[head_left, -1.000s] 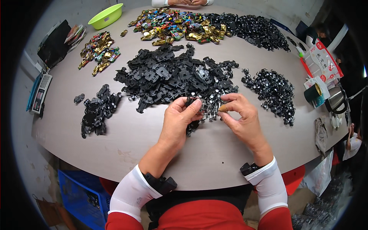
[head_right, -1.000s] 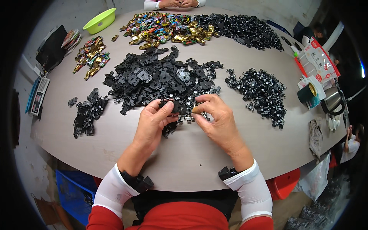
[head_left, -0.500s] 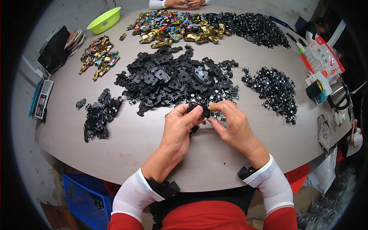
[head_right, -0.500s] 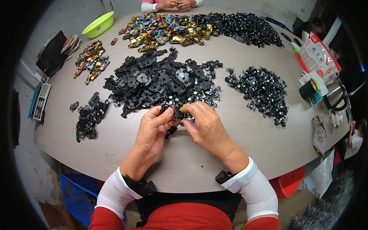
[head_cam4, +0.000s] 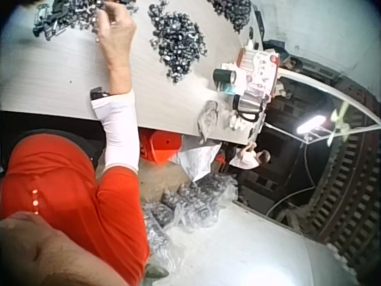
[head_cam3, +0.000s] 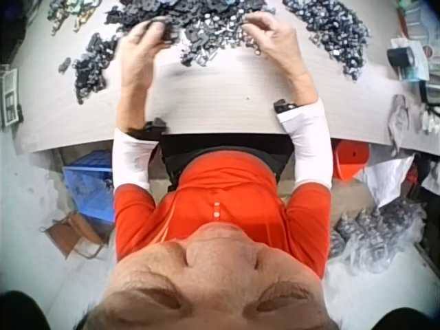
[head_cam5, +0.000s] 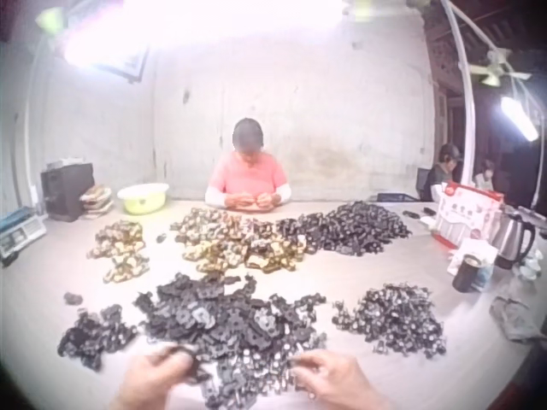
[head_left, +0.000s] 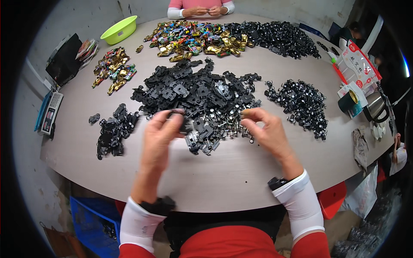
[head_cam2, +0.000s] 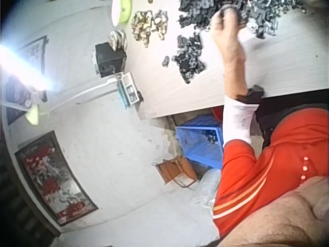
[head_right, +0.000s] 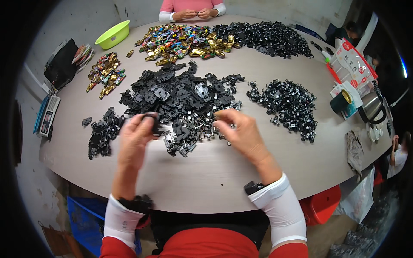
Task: The person sits at a table and assembles small black plastic electronic components by hand. They pick up a black housing, insert a small silver cylindrical part, and place the finished unit into a growing pile on the table. The process is repeated continuously throughout the clip.
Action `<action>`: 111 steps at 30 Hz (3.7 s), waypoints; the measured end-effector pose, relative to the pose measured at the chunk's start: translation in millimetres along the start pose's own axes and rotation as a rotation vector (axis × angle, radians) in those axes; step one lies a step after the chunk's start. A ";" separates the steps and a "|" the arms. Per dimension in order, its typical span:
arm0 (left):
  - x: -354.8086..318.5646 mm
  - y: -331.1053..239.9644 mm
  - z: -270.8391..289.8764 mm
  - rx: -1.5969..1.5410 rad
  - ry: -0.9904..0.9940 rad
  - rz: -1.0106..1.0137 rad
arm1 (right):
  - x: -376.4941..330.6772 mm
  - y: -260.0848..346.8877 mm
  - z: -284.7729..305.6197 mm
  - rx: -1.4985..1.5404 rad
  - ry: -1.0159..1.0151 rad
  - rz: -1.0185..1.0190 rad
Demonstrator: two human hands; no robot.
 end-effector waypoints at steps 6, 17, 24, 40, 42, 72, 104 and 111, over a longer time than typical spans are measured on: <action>5.0 -49.6 123.3 1.207 -0.333 -0.512 | 28.9 -48.6 48.6 -0.380 -0.083 -0.035; 18.3 5.7 74.8 1.294 0.055 -0.216 | 30.6 -62.1 39.5 -0.513 -0.015 0.037; 28.4 19.1 63.3 1.347 0.097 -0.189 | 20.5 -49.3 42.6 -0.502 -0.077 0.053; 26.8 6.7 2.8 0.129 0.049 0.156 | 5.7 -34.4 38.4 -0.867 -0.046 0.365; 26.1 14.2 -9.8 0.020 0.073 0.220 | 4.5 -34.3 35.6 -0.906 -0.027 0.408; 13.2 60.5 -55.6 -0.212 0.211 0.320 | 2.5 29.4 -11.5 -0.119 0.139 -0.018; -0.6 47.5 -74.4 -0.132 0.339 0.228 | -3.1 22.8 -23.4 0.121 0.022 -0.087; 11.4 53.4 -60.8 -0.264 0.146 0.208 | 0.7 25.7 6.9 -0.035 0.078 -0.066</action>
Point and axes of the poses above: each hand's wrist, its own x-axis towards the middle knuckle, its own z-axis out of the back of the hand, y = z × x, the point moved 3 cm from there along x, towards the middle knuckle, and after that the axes turned 6 degrees about -z, right-handed, at the moved point
